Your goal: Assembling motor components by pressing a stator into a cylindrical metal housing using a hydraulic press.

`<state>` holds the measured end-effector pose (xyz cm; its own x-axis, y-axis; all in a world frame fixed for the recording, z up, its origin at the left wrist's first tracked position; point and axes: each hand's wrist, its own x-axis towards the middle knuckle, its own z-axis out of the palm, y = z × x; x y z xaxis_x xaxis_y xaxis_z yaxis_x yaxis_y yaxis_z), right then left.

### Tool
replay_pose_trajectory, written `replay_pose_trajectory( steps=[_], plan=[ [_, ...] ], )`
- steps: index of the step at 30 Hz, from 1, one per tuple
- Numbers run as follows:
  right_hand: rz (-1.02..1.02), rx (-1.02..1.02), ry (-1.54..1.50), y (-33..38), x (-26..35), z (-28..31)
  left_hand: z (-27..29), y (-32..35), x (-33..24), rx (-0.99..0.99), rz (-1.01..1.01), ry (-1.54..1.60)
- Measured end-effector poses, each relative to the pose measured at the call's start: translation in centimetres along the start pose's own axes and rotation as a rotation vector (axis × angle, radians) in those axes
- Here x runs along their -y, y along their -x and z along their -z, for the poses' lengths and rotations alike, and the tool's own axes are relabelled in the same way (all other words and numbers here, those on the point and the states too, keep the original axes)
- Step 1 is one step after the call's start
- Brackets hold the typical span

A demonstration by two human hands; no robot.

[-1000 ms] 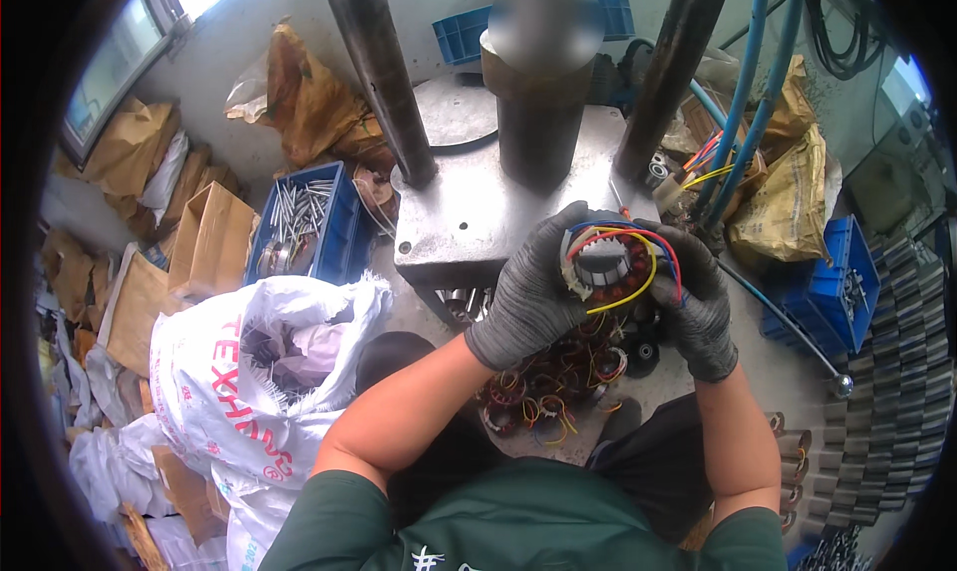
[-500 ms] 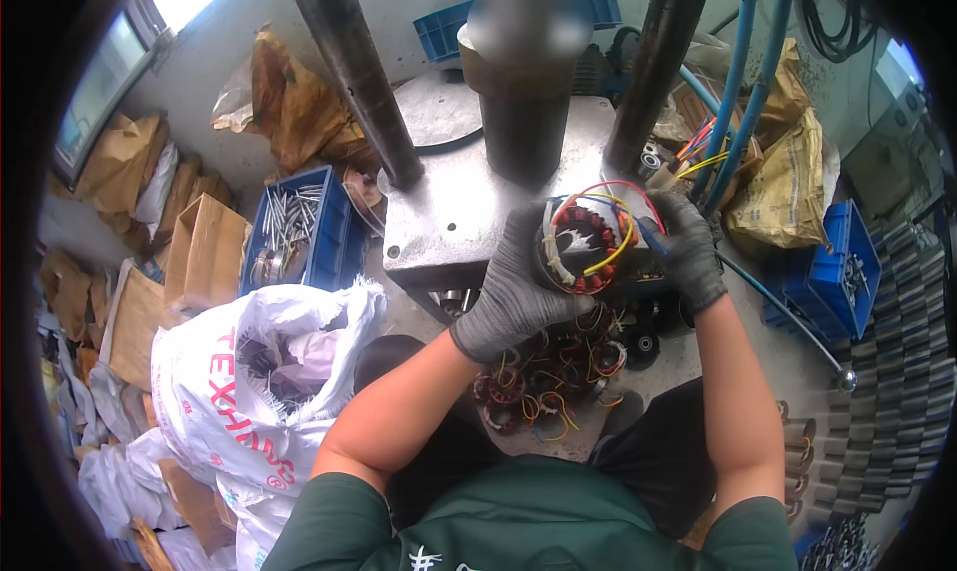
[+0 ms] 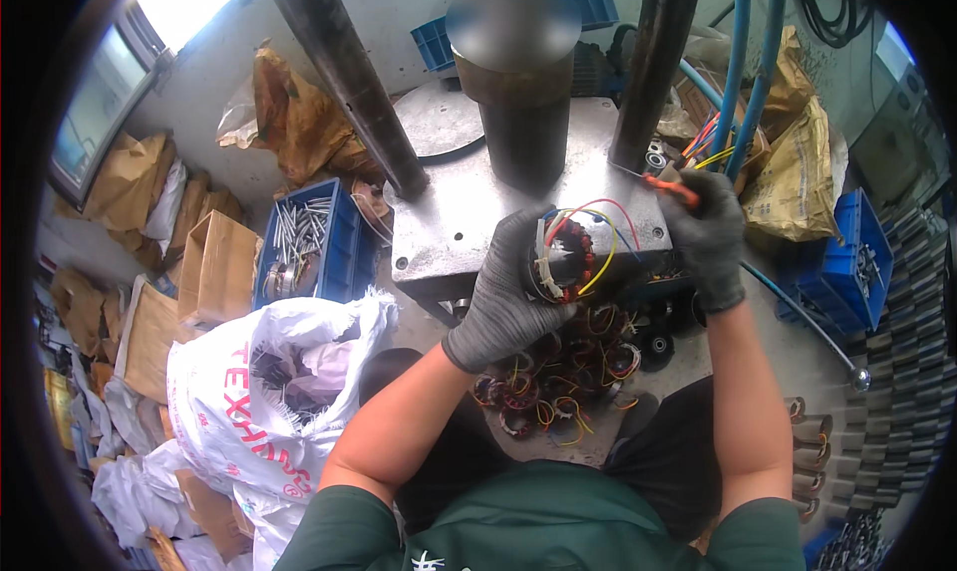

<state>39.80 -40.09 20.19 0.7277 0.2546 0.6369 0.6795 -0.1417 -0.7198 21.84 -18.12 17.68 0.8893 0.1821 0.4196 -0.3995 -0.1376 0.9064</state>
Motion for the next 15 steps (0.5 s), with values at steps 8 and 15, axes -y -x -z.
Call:
replay_pose_trajectory(
  steps=[8,15],
  plan=[
    [-0.143,0.102,-0.711,4.3,11.2,4.5,-0.7,-0.6,-0.8,0.033,-0.221,-0.251],
    [-0.098,0.199,-0.568,5.4,10.0,2.6,-0.9,-0.4,-0.2,0.091,-0.174,-0.116]
  ],
)
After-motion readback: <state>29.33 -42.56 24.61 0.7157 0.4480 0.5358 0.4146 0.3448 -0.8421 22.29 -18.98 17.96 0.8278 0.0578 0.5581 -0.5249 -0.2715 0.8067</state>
